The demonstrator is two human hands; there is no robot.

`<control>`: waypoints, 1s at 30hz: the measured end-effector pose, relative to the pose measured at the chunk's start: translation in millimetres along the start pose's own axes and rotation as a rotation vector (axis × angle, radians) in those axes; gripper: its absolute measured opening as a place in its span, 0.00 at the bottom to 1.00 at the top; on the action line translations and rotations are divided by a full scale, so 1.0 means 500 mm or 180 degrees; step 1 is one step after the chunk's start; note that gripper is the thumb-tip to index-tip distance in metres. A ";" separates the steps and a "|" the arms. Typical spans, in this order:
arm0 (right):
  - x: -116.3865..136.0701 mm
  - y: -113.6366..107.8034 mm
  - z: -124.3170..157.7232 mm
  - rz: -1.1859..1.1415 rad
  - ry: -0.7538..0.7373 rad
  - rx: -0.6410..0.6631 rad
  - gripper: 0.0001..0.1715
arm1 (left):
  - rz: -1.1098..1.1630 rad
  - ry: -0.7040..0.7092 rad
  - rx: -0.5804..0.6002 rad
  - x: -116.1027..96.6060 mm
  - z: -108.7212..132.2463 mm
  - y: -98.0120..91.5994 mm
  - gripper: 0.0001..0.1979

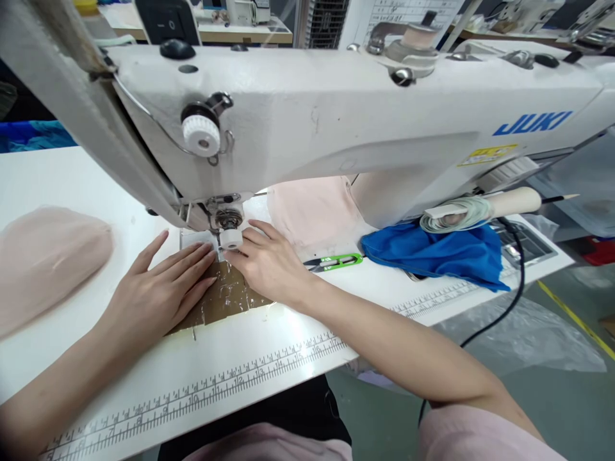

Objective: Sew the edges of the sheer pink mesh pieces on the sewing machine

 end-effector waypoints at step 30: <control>0.076 -0.030 0.010 -0.1316 -0.1007 0.0033 0.18 | 0.0741 0.1335 -0.0196 -0.133 0.025 -0.072 0.05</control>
Point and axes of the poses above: each hand's wrist, its own z-axis away from the middle knuckle, its own y-axis out of the palm, x = y × z, the point moved 7 cm from there along -z, towards the middle knuckle, and after that the axes turned 15 degrees about z, right-handed, at the moved point
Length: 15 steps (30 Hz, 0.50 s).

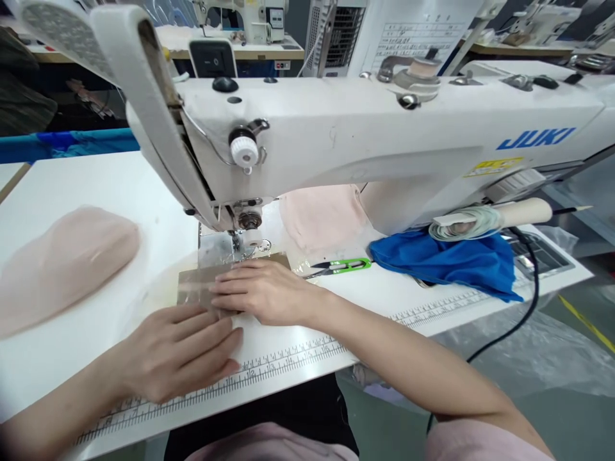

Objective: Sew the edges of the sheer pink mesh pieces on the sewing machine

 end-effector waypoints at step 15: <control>-0.038 -0.040 0.010 -0.0459 0.0866 -0.0570 0.11 | 0.0604 -0.3409 -0.0200 0.159 0.082 -0.009 0.11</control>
Point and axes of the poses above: each hand's wrist, its own z-axis away from the middle knuckle, its own y-axis out of the palm, x = y × z, the point moved 7 cm from there along -z, towards the middle knuckle, and after that the axes turned 15 degrees about z, right-handed, at the moved point
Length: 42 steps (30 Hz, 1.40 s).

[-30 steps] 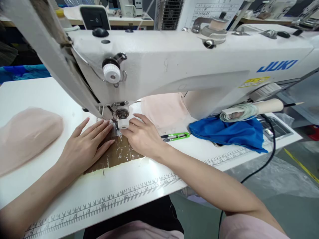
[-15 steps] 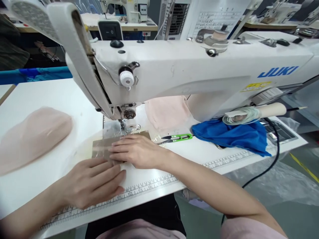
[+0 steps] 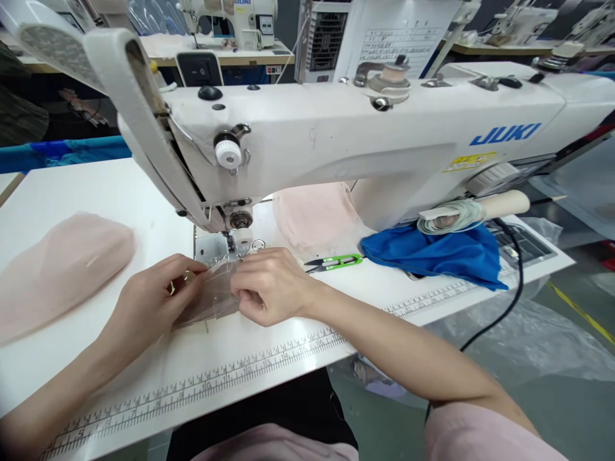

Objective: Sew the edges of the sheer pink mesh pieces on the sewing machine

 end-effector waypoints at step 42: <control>-0.016 0.014 0.003 -0.0840 0.1073 0.0320 0.06 | -0.0023 0.1470 -0.0396 -0.070 0.024 -0.005 0.07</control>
Point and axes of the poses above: each hand's wrist, its own z-axis away from the middle knuckle, its own y-axis out of the palm, x = y × z, the point moved 7 cm from there along -z, towards the middle knuckle, and after that the axes turned 15 degrees about z, right-handed, at the moved point
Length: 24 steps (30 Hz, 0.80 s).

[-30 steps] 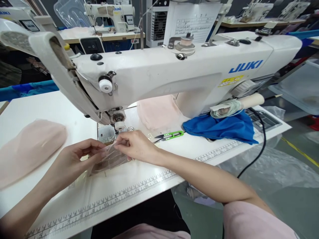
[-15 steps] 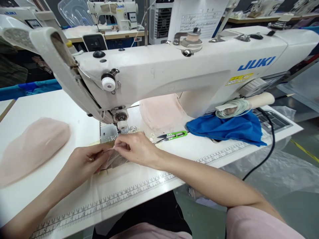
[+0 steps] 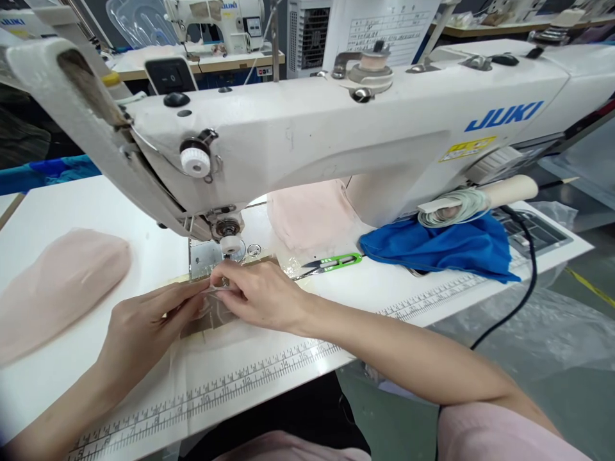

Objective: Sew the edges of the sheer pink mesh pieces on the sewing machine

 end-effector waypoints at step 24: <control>0.002 0.000 0.004 0.0230 -0.0148 -0.0011 0.09 | -0.0696 0.0606 0.0011 -0.027 0.000 0.003 0.11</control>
Point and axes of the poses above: each hand's wrist, its own z-axis away from the middle knuckle, its own y-axis out of the palm, x = y × z, the point moved 7 cm from there along -z, towards the middle knuckle, and after that the axes turned 15 degrees about z, right-handed, at the moved point
